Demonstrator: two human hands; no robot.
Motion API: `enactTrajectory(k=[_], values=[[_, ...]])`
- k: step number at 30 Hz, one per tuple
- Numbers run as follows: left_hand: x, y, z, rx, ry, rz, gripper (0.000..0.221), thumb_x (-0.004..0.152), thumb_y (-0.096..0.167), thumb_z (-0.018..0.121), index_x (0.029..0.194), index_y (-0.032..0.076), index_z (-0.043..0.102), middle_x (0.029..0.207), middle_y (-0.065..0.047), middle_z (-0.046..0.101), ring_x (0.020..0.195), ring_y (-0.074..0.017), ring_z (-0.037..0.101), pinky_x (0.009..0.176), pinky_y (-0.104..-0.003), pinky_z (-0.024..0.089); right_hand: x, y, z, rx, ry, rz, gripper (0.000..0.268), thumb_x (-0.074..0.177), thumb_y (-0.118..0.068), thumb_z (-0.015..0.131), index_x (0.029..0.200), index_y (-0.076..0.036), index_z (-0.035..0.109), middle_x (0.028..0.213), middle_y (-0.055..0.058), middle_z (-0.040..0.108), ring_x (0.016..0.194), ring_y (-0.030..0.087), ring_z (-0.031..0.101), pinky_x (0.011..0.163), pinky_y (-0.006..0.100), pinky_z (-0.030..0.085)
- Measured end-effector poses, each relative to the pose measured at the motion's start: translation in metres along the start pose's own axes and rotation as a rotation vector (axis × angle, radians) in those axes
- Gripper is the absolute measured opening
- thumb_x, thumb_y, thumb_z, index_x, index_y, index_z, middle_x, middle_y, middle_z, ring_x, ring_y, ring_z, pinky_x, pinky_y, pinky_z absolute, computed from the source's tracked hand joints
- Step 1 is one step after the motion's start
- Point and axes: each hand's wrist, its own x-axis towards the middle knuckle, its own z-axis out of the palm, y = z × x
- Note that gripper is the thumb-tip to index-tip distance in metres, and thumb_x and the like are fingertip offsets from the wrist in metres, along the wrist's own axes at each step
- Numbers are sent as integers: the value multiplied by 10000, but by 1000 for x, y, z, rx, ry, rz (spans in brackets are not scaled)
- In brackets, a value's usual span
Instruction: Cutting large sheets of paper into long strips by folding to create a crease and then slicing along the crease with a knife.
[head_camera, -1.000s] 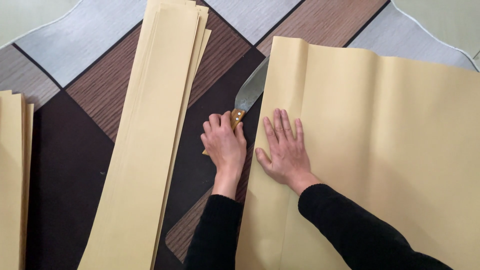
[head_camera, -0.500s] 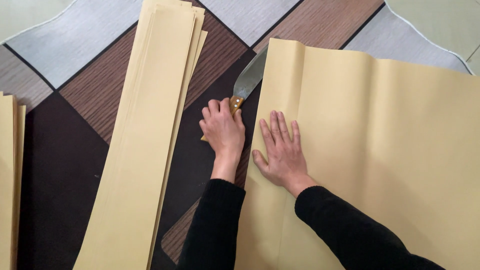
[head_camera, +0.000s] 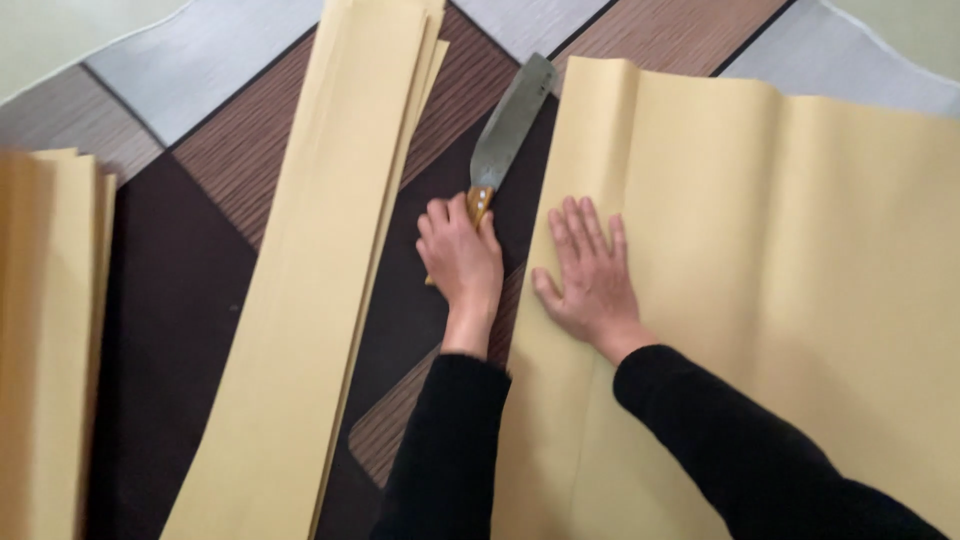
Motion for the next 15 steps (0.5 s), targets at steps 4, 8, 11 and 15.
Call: enactTrajectory(k=[4,8,11,15], values=[[-62,-35,-50,41,31,31,504,924,422,858,1344,169,742,1201,-41,635,1090,-317,635,830,-477,547,0,12,17,-1,111,-39,718,1054,-523,507,1651,-131,581,1709,164,553,1650,370,455,1352,697,242],[-138,-69,-107,103,49,15,492,962,412,830,1371,150,753,1210,-60,639,1096,-331,625,850,-476,527,-5,28,40,-124,251,-118,348,1054,-592,615,1138,-255,621,1094,-31,526,1086,237,609,1034,522,466],[-189,-104,-134,146,17,-18,502,973,442,816,1387,167,744,1216,-57,638,1076,-336,625,836,-478,531,-7,20,30,-198,256,-159,292,1112,-519,616,987,-256,599,941,-41,519,912,232,630,875,464,492],[-240,-137,-169,198,-73,-31,537,972,508,789,1414,210,721,1252,-41,625,1076,-339,633,814,-491,553,-14,0,10,-196,138,-128,323,1184,-474,563,1097,-180,664,991,48,595,965,301,688,867,480,521]])
